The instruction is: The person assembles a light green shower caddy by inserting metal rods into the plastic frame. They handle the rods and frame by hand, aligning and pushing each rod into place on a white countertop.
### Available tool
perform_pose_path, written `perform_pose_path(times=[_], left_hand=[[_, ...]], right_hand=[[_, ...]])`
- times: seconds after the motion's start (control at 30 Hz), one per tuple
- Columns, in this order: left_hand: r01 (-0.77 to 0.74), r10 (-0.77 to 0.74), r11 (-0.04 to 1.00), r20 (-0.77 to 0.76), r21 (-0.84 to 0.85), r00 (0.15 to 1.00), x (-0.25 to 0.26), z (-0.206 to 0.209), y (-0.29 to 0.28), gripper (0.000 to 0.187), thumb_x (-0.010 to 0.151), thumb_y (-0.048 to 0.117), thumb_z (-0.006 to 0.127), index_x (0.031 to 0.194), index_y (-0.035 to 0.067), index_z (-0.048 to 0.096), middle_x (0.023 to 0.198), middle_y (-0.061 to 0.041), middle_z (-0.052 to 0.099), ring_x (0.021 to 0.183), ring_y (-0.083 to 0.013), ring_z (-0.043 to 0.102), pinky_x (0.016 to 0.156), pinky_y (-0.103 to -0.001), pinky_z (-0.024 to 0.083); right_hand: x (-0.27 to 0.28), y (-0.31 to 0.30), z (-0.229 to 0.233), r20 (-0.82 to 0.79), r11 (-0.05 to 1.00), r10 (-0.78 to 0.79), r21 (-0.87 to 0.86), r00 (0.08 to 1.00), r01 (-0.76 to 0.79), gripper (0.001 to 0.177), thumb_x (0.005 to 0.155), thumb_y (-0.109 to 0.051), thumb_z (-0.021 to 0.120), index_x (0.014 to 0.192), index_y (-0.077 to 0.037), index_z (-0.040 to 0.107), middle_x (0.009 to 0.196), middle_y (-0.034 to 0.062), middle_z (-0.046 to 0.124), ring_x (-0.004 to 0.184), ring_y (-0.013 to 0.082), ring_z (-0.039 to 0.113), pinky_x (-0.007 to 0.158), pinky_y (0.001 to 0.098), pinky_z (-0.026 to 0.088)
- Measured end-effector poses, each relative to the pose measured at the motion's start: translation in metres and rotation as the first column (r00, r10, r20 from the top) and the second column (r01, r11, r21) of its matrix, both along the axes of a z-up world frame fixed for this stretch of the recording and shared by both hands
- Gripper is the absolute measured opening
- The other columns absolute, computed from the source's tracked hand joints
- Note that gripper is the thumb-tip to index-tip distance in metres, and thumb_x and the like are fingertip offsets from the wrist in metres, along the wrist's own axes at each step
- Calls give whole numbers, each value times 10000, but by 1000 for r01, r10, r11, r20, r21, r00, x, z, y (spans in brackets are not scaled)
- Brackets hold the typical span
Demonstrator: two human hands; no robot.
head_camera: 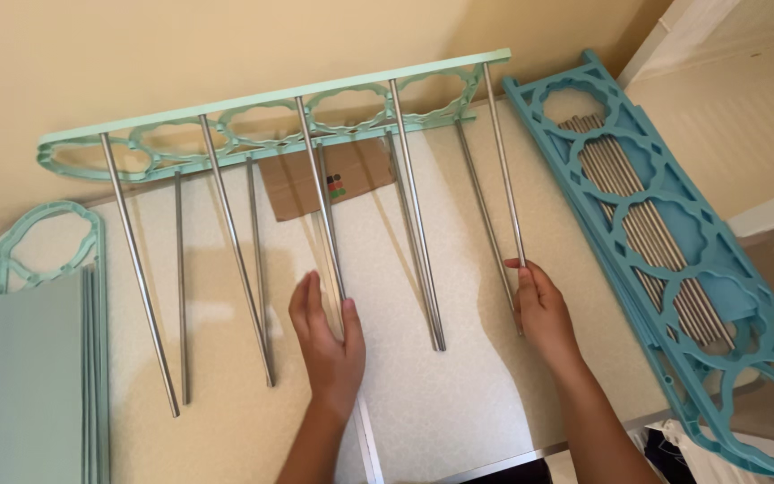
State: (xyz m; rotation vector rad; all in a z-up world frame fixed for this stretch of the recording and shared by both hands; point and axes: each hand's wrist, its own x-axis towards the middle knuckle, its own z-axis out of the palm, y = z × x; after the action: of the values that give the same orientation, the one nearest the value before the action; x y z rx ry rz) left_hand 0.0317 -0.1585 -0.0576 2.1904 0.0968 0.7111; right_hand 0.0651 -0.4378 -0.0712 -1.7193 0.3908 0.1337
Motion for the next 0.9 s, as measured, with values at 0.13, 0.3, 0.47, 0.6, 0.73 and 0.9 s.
perform_pose_path(times=[0.13,0.3,0.47,0.6,0.73,0.9], left_hand=[[227,-252,945,86,234,964,48,43,-5,484,1007,189,639,1438,10,512,1485,-261,478,1430,-415,435,1185,-496,374],[328,-426,780,68,533,902,170,82,-34,504,998,275,663,1433,46,552,1486,-213,507,1429,-434,423,1189,-574,309],[300,-483,653,77,695,872,283,94,-66,527,992,320,673,1418,43,532,1420,-216,547,1364,-402,459,1132,-552,355],[344,-475,518,-71,783,877,330,84,-86,521,929,262,648,1395,51,549,1198,-169,640,1155,-345,594,915,-490,491],[409,-414,431,-226,805,882,355,67,-92,286,936,122,594,1216,68,589,962,-126,693,856,-311,700,657,-449,552],[385,-455,458,-161,802,876,365,55,-89,85,894,73,597,979,77,590,837,-107,705,762,-300,716,608,-441,553]], right_hand=[[3,-3,-2,-14,1000,0,-1,1000,0,361,1079,-306,392,1259,-113,640,517,-56,368,410,74,336,400,265,310],[2,-4,-14,2,999,-20,26,1000,20,351,1082,-302,413,1250,-106,650,517,-56,355,413,72,315,399,265,276],[2,-1,-16,17,999,-27,20,1000,26,355,1084,-305,422,1248,-107,667,516,-61,341,422,63,303,404,260,262],[1,-1,2,-54,999,-33,13,998,34,359,1070,-300,412,1257,-117,659,504,-57,341,415,72,318,407,265,283],[-2,-4,22,-111,999,-25,-26,993,22,368,1066,-300,407,1255,-121,666,499,-55,336,420,76,330,420,263,317],[-4,-4,25,-127,1000,-28,-11,991,27,367,1064,-298,413,1262,-125,669,501,-58,321,423,75,313,419,260,313]])
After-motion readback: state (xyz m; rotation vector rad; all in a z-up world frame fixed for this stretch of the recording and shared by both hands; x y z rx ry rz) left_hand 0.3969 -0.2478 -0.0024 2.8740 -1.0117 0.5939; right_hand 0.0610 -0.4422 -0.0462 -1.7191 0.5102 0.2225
